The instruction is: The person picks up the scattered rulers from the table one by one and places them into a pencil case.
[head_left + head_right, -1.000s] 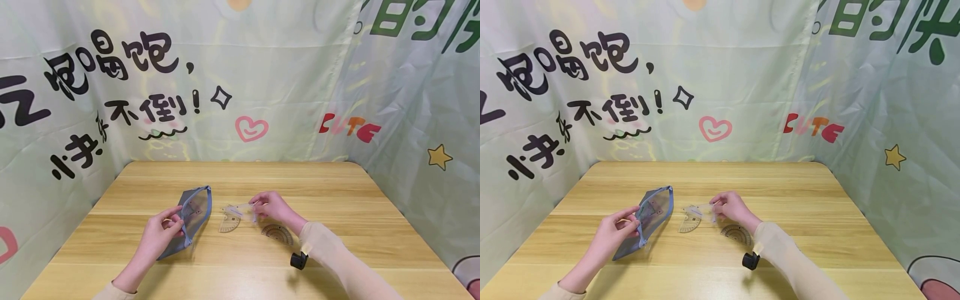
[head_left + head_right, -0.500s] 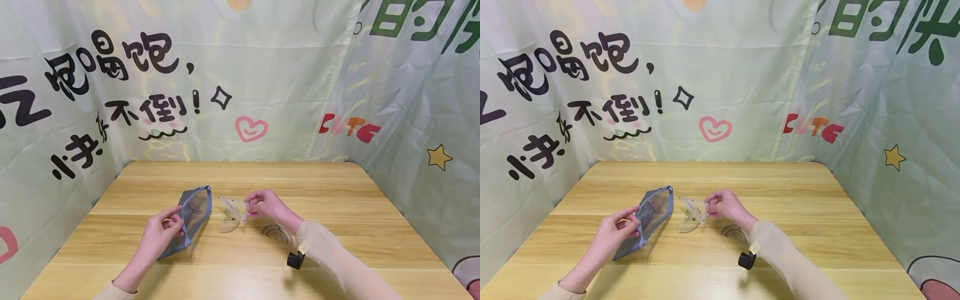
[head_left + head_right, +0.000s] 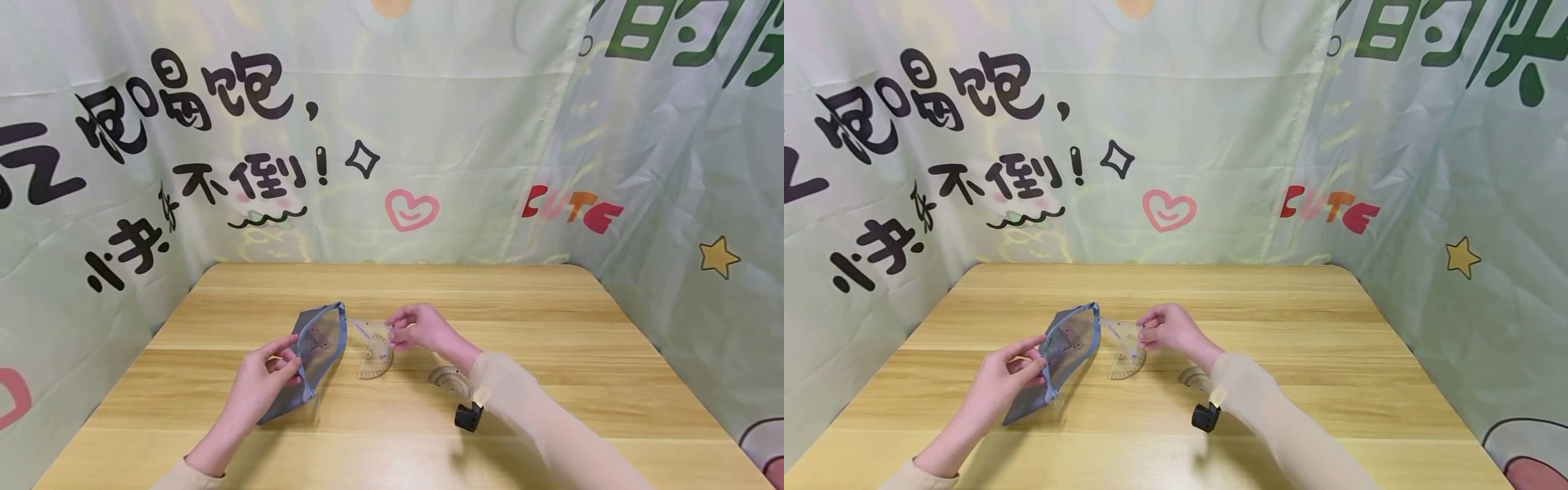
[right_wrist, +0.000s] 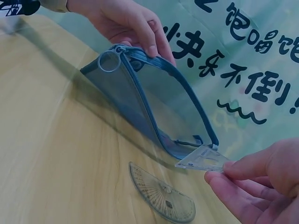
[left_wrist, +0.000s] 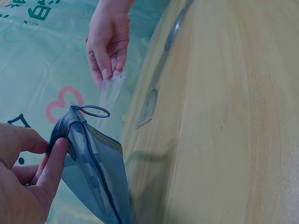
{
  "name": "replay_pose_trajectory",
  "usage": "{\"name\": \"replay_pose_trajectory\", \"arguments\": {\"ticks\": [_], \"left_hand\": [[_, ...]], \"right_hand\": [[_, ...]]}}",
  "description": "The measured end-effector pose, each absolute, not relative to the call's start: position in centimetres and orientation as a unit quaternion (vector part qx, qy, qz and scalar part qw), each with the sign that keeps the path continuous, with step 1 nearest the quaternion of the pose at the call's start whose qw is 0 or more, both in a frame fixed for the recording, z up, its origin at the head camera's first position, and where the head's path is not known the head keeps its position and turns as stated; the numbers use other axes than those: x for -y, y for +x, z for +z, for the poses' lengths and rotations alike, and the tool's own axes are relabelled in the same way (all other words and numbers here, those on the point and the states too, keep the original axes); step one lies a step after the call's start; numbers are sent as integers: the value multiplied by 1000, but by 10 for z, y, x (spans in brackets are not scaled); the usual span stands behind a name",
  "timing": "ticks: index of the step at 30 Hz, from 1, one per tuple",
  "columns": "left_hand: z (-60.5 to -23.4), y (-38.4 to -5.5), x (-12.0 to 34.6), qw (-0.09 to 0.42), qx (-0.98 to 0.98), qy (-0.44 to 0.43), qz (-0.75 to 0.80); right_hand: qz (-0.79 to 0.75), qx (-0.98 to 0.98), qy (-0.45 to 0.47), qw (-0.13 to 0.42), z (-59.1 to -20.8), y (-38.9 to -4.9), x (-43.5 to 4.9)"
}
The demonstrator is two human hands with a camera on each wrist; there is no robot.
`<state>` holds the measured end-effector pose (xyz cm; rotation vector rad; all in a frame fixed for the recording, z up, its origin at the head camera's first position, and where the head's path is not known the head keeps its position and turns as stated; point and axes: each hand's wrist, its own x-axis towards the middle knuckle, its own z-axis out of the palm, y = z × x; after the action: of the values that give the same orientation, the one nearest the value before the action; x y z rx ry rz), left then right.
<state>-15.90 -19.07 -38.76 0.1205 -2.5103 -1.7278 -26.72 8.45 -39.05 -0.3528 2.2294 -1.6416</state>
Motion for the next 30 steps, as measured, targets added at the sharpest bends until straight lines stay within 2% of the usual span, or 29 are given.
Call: {"name": "replay_pose_trajectory", "arguments": {"ticks": [30], "left_hand": [[-387,-159,188,42,824,36,-564]], "right_hand": [[-620,-746,-114,217,-391,-279,-35]]}}
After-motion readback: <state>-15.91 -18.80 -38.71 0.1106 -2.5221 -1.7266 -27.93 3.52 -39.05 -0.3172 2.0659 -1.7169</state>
